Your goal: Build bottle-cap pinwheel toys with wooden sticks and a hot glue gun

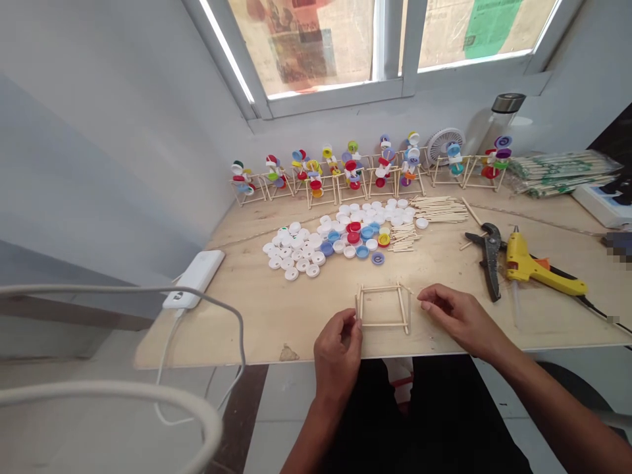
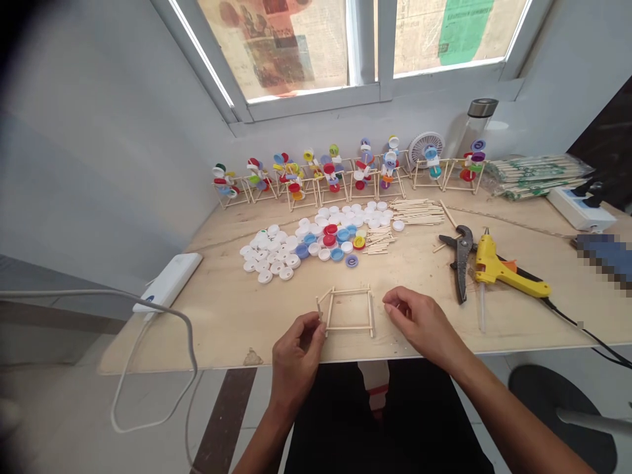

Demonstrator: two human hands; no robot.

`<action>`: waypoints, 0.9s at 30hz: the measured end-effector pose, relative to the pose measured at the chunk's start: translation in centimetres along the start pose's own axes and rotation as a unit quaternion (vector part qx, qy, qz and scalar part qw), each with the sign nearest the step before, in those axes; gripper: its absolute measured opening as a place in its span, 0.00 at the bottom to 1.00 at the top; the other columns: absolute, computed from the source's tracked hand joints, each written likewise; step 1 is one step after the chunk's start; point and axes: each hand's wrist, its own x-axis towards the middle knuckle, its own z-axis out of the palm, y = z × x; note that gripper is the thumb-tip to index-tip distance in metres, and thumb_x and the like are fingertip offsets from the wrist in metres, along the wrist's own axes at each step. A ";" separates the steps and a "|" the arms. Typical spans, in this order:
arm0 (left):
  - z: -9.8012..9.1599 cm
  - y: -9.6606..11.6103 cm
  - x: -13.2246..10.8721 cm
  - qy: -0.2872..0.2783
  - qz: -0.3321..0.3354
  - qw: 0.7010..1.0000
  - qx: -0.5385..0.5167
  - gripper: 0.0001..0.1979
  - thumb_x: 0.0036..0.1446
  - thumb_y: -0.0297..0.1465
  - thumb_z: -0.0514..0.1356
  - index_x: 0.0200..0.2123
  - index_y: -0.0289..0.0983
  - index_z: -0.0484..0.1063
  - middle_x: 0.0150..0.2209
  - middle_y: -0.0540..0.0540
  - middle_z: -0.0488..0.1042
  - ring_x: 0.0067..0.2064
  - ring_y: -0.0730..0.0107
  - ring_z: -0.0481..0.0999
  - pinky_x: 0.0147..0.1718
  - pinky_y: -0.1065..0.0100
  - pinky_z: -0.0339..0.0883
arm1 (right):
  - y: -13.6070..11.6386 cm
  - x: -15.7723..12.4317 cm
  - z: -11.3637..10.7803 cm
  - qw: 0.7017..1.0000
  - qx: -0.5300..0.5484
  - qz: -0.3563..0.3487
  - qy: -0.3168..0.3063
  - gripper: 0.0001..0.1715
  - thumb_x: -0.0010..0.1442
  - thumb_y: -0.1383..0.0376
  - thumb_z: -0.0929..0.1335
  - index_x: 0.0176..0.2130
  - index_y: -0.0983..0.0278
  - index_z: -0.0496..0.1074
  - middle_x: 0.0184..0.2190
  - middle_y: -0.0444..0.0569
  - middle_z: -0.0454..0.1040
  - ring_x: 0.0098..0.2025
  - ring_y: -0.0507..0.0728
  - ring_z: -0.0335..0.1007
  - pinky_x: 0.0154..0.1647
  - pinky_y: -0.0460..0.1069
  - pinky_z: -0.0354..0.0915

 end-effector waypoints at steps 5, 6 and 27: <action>0.2 -0.1 0.0 -0.001 -0.005 1.000 -0.004 0.09 0.56 0.34 0.56 0.37 0.37 0.71 0.30 0.48 0.76 0.31 0.70 0.76 0.33 0.69 0.70 | -0.5 -1.3 1.4 1.000 0.009 -0.007 -0.010 0.14 0.62 0.57 0.61 0.39 0.62 0.70 0.31 0.47 0.73 0.32 0.57 0.68 0.34 0.50 0.63; 0.2 -0.2 -0.1 -0.001 -0.007 1.000 -0.005 0.09 0.56 0.34 0.56 0.37 0.37 0.71 0.30 0.47 0.76 0.31 0.70 0.76 0.33 0.69 0.70 | -0.7 -1.4 1.6 1.000 0.005 -0.008 -0.011 0.14 0.63 0.57 0.61 0.39 0.62 0.70 0.30 0.46 0.73 0.31 0.57 0.68 0.33 0.50 0.63; 0.0 0.6 1.0 0.014 -0.015 1.000 -0.006 0.08 0.55 0.35 0.56 0.32 0.37 0.70 0.27 0.48 0.75 0.29 0.71 0.73 0.31 0.70 0.67 | -1.9 -0.7 3.1 0.999 -0.046 -0.016 0.021 0.15 0.62 0.55 0.60 0.29 0.61 0.65 0.22 0.42 0.65 0.25 0.54 0.61 0.26 0.48 0.57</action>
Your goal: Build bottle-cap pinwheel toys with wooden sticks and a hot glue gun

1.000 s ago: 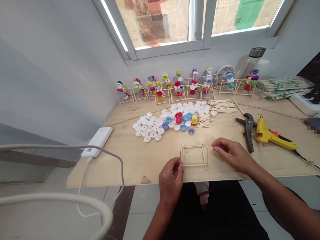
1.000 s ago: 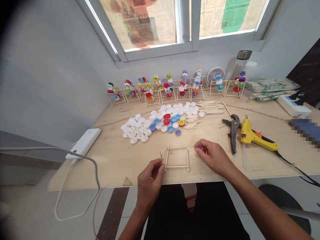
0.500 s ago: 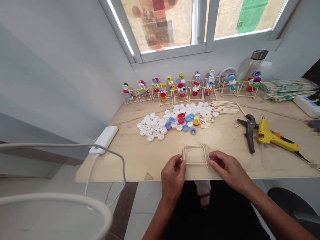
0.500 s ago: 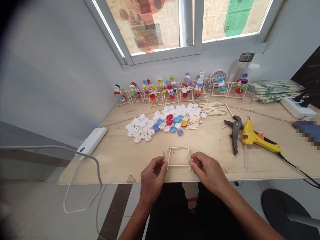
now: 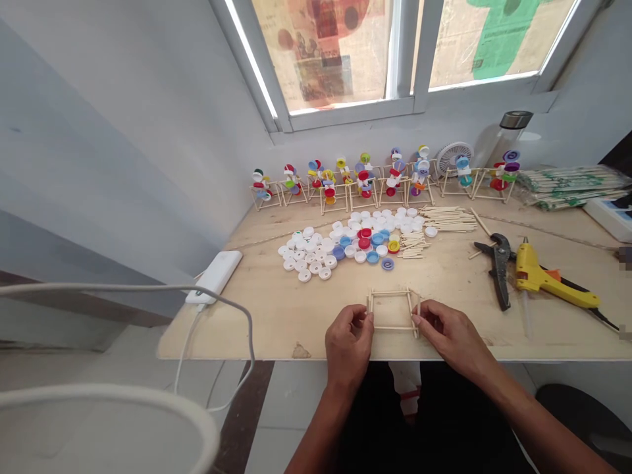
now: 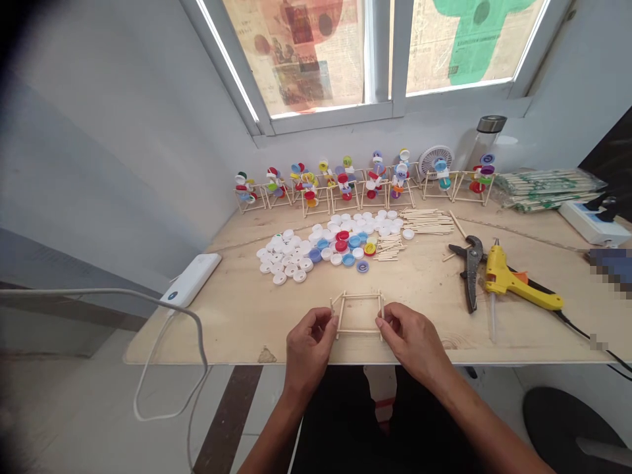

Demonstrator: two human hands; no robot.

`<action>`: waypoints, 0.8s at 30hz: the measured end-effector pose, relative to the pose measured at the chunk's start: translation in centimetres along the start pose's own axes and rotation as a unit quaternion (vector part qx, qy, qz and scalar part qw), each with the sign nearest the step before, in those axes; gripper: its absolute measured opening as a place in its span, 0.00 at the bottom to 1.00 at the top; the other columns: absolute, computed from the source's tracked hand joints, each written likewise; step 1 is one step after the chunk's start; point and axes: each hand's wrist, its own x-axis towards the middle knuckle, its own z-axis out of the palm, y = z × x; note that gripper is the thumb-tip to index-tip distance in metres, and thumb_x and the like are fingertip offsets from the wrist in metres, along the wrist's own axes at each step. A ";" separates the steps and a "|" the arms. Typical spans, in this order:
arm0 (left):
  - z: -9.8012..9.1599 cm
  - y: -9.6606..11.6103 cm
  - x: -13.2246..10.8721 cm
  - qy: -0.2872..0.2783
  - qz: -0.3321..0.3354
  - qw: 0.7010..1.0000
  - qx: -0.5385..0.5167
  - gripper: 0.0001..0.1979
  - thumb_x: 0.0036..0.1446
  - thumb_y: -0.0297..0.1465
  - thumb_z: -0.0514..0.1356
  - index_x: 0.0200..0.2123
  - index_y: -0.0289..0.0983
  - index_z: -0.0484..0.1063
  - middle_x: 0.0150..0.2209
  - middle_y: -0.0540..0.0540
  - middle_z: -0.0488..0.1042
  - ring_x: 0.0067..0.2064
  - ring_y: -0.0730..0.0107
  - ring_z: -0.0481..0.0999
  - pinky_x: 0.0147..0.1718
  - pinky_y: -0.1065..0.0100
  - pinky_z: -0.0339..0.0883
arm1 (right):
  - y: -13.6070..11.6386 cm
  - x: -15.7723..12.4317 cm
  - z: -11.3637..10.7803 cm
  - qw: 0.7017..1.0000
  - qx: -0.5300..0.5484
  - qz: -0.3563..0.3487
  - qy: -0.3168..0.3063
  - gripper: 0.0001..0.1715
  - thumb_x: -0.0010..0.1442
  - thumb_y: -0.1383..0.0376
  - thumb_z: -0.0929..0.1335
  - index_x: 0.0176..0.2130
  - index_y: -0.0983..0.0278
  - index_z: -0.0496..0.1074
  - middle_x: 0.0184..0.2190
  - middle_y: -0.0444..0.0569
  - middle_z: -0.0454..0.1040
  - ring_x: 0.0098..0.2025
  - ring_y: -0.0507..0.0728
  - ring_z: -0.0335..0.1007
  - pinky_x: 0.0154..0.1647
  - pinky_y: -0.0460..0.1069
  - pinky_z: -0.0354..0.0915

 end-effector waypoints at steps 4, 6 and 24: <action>0.1 0.0 0.4 0.000 0.002 1.000 -0.015 0.08 0.54 0.36 0.56 0.30 0.37 0.71 0.26 0.49 0.74 0.28 0.72 0.72 0.30 0.70 0.67 | -0.4 0.3 0.2 1.000 0.027 0.003 0.011 0.17 0.62 0.54 0.60 0.28 0.61 0.64 0.21 0.42 0.65 0.24 0.54 0.61 0.25 0.47 0.57; 0.0 0.0 0.6 0.001 0.004 1.000 -0.020 0.08 0.54 0.35 0.56 0.29 0.37 0.70 0.25 0.49 0.73 0.27 0.72 0.71 0.30 0.70 0.66 | -0.5 0.4 0.3 0.999 0.036 0.001 0.015 0.16 0.62 0.54 0.60 0.28 0.61 0.64 0.21 0.43 0.65 0.24 0.54 0.61 0.25 0.47 0.57; -10.3 -4.2 4.5 0.105 -0.017 0.993 0.051 0.12 0.52 0.39 0.57 0.28 0.37 0.71 0.22 0.51 0.70 0.22 0.75 0.65 0.23 0.73 0.61 | -10.2 7.9 6.4 0.985 0.087 -0.133 -0.065 0.08 0.60 0.63 0.61 0.31 0.62 0.66 0.26 0.43 0.71 0.28 0.54 0.67 0.28 0.46 0.58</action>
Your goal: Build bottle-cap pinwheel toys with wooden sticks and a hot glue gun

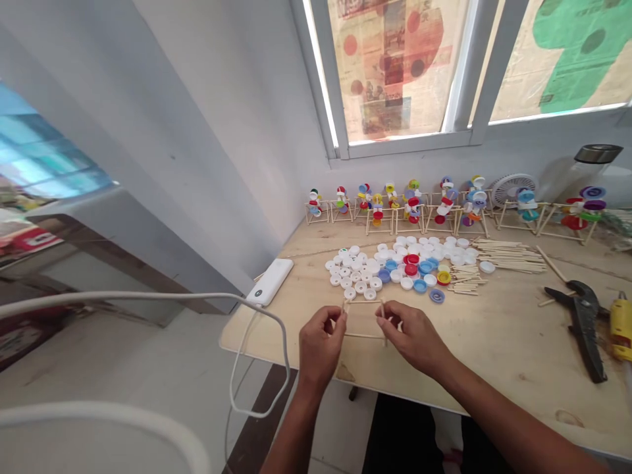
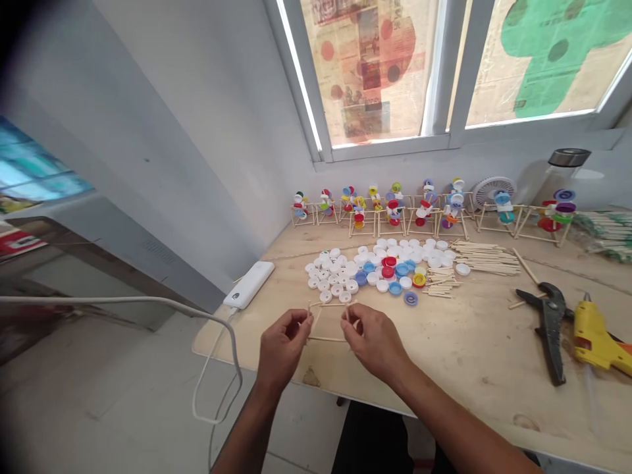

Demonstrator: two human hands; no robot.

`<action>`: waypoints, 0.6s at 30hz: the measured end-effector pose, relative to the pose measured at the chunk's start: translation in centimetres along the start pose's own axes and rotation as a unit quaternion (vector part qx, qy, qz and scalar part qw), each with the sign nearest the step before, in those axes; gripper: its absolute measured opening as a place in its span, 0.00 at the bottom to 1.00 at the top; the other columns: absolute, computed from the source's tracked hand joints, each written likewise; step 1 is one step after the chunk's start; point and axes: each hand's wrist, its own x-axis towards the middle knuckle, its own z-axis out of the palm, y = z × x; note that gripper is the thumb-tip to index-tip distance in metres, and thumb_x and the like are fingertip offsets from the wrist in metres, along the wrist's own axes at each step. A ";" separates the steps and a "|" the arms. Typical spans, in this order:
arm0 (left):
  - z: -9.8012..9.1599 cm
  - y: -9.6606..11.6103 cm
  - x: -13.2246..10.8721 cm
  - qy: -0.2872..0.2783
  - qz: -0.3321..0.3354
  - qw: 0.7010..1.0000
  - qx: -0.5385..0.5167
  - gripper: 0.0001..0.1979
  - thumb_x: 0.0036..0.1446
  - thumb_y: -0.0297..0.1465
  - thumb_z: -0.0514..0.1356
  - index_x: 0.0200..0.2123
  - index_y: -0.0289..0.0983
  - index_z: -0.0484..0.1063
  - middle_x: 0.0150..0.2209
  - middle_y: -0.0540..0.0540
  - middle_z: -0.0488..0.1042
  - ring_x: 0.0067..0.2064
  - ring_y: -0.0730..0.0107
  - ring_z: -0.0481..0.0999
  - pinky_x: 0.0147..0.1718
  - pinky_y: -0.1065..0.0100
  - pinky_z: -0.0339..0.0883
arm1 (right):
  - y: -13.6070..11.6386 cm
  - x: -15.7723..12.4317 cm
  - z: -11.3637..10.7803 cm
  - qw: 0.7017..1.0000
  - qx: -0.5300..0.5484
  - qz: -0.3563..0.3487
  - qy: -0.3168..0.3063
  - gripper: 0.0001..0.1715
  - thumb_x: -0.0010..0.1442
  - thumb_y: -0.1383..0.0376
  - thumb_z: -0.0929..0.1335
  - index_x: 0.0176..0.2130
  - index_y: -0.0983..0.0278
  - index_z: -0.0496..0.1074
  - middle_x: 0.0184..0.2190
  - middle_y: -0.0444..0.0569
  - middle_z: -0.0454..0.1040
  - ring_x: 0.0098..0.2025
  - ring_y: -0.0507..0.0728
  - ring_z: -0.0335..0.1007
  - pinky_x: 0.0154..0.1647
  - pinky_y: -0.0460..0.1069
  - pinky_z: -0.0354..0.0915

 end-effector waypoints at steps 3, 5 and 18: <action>-2.1 -1.8 2.0 0.030 -0.018 0.999 0.033 0.13 0.51 0.41 0.56 0.29 0.37 0.72 0.22 0.51 0.71 0.22 0.74 0.65 0.23 0.73 0.60 | -0.7 3.2 2.3 0.999 -0.015 -0.024 -0.024 0.05 0.60 0.66 0.62 0.32 0.62 0.66 0.28 0.43 0.72 0.29 0.53 0.68 0.30 0.45 0.58; -3.3 -3.0 3.2 0.048 -0.035 0.997 0.057 0.14 0.51 0.42 0.56 0.29 0.37 0.73 0.22 0.51 0.72 0.22 0.74 0.66 0.23 0.73 0.61 | -0.9 5.2 3.7 0.999 -0.023 -0.035 -0.034 0.04 0.59 0.67 0.63 0.32 0.62 0.66 0.30 0.43 0.73 0.30 0.53 0.68 0.30 0.45 0.58; -4.9 -7.6 7.3 0.133 -0.106 0.979 0.116 0.13 0.49 0.40 0.54 0.28 0.37 0.73 0.26 0.48 0.76 0.27 0.69 0.72 0.30 0.69 0.65 | -1.2 11.8 9.5 0.992 -0.082 -0.051 -0.079 0.06 0.59 0.71 0.63 0.34 0.62 0.68 0.34 0.45 0.73 0.33 0.54 0.67 0.31 0.46 0.52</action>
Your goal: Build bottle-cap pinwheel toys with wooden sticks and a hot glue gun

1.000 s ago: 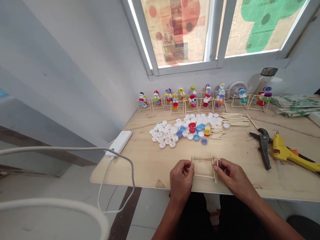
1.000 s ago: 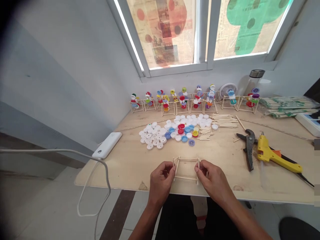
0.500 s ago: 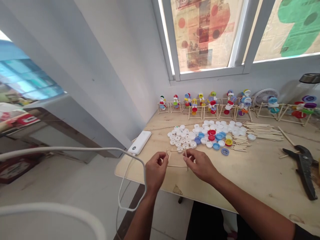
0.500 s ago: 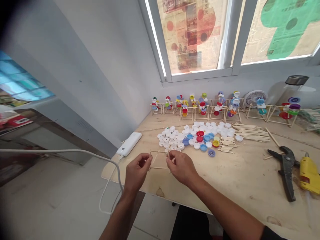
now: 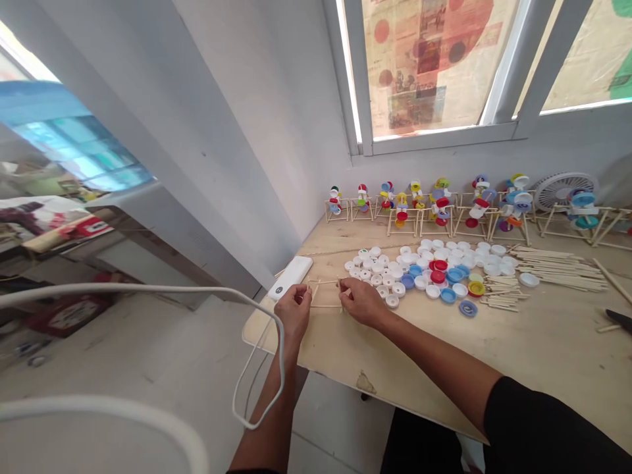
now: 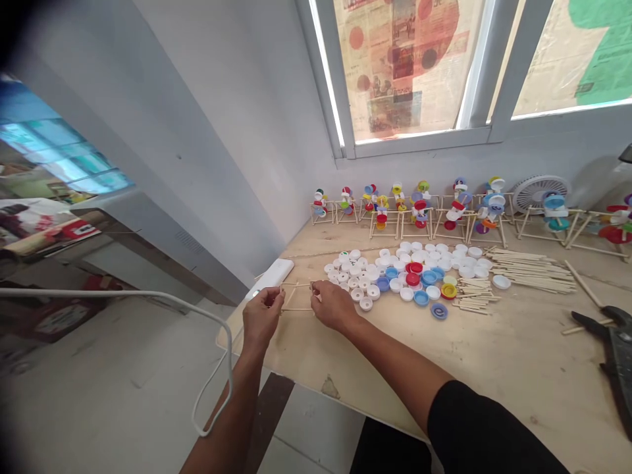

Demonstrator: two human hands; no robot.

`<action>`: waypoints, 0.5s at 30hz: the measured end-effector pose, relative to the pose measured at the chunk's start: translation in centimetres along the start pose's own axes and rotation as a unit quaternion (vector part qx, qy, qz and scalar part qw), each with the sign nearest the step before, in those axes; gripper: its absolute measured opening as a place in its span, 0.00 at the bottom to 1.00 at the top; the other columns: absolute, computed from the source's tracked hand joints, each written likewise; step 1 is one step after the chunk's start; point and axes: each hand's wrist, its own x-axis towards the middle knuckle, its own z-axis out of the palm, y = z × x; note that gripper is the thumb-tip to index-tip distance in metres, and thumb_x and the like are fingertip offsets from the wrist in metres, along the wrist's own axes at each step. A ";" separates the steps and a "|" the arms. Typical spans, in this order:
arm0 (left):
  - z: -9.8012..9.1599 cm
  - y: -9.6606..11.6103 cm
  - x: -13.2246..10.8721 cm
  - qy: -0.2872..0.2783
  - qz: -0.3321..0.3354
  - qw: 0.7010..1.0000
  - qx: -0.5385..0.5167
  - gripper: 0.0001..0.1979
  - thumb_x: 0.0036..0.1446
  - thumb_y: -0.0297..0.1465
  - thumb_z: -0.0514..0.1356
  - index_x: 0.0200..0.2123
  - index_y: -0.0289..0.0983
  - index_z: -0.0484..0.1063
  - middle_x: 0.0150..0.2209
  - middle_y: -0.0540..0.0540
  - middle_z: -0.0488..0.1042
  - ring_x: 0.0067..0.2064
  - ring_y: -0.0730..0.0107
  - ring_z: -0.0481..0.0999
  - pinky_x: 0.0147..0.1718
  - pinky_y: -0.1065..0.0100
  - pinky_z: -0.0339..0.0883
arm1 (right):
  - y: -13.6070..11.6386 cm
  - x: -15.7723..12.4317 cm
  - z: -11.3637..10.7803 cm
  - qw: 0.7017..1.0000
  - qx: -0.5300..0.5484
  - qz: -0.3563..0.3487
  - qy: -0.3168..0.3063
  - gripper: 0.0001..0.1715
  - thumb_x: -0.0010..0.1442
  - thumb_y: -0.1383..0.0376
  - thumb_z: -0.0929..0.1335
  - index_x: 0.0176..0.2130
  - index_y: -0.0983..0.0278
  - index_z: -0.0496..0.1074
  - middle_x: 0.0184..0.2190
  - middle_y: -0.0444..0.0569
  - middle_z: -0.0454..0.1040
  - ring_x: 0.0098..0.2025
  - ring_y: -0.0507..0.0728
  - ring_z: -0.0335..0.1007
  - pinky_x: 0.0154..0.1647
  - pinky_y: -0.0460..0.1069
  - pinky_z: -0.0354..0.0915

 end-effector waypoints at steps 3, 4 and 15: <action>0.5 -0.4 0.2 0.000 -0.009 1.000 0.005 0.12 0.49 0.38 0.54 0.28 0.37 0.73 0.26 0.47 0.76 0.28 0.68 0.73 0.31 0.68 0.65 | 0.1 0.3 0.1 1.000 -0.015 0.010 -0.009 0.07 0.59 0.71 0.62 0.34 0.62 0.69 0.35 0.46 0.73 0.35 0.55 0.68 0.32 0.46 0.53; 0.7 -0.5 0.1 -0.001 -0.011 1.000 0.005 0.12 0.49 0.38 0.54 0.28 0.37 0.73 0.26 0.47 0.76 0.28 0.68 0.73 0.31 0.68 0.65 | 0.2 0.4 0.1 1.000 -0.020 0.013 -0.011 0.07 0.59 0.71 0.62 0.34 0.62 0.69 0.35 0.46 0.73 0.36 0.55 0.68 0.32 0.46 0.53; 0.4 -1.2 -3.2 0.020 -0.034 0.999 -0.003 0.22 0.51 0.39 0.53 0.47 0.35 0.69 0.38 0.43 0.74 0.28 0.70 0.72 0.30 0.66 0.67 | 0.1 -3.5 -1.8 1.000 0.006 0.023 0.011 0.14 0.58 0.71 0.64 0.45 0.65 0.71 0.45 0.53 0.73 0.44 0.60 0.68 0.41 0.50 0.60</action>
